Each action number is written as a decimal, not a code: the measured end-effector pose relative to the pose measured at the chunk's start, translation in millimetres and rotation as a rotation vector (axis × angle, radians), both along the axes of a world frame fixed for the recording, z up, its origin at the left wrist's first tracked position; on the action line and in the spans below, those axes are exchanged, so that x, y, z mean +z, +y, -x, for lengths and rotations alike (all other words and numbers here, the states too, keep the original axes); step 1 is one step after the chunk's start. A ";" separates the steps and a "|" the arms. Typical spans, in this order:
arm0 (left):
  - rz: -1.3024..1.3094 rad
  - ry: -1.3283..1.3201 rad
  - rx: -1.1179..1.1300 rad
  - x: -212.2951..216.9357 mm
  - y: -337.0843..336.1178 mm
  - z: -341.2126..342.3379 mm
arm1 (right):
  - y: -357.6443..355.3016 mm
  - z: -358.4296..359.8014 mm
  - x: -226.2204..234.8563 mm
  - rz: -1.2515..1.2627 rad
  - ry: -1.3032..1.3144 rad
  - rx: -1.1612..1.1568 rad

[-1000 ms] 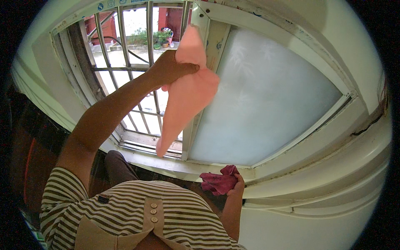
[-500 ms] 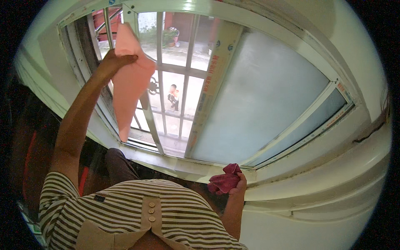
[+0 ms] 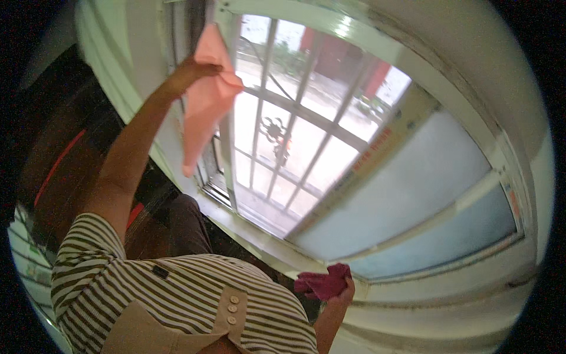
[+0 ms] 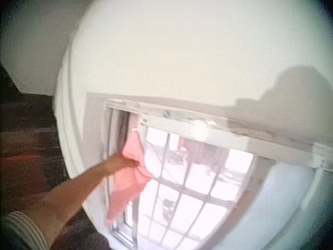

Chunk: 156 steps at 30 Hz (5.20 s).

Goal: The person wipes the window frame and glass panes using two cloths, one pink and one maroon. They clean the upper frame, side edges, and glass surfaces in a repetitive wiping motion.

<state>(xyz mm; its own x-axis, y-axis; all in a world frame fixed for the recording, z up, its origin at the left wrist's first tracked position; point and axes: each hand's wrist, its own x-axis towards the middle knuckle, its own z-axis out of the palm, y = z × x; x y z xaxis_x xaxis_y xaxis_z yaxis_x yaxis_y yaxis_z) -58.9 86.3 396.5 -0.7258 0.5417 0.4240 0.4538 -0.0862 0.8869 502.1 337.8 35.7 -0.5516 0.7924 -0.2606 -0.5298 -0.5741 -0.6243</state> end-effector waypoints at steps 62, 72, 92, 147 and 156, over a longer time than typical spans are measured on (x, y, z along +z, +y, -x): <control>0.128 -0.063 0.403 -119.2 -50.8 65.8 | 96.7 96.6 62.7 -0.346 -0.624 0.124; 0.212 0.088 0.466 -106.6 -56.2 47.7 | 58.6 114.0 93.0 -0.540 -0.534 0.094; 0.327 0.228 0.592 -98.8 -73.2 73.7 | 28.0 164.0 92.9 -1.241 -1.140 0.045; -0.223 0.758 0.467 -27.8 28.0 32.9 | 4.4 187.1 94.2 -1.156 -1.294 0.053; -0.562 0.593 0.923 -34.7 103.7 -13.0 | 7.8 186.8 87.3 -1.122 -1.310 0.070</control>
<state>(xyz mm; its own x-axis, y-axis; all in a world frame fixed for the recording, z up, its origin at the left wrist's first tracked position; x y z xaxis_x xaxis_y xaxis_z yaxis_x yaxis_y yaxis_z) -46.0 190.0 361.8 -0.3557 -0.4360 0.8267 0.8667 0.1771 0.4663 315.3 345.6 123.0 -0.4795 0.8728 0.0905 0.6226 0.4111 -0.6659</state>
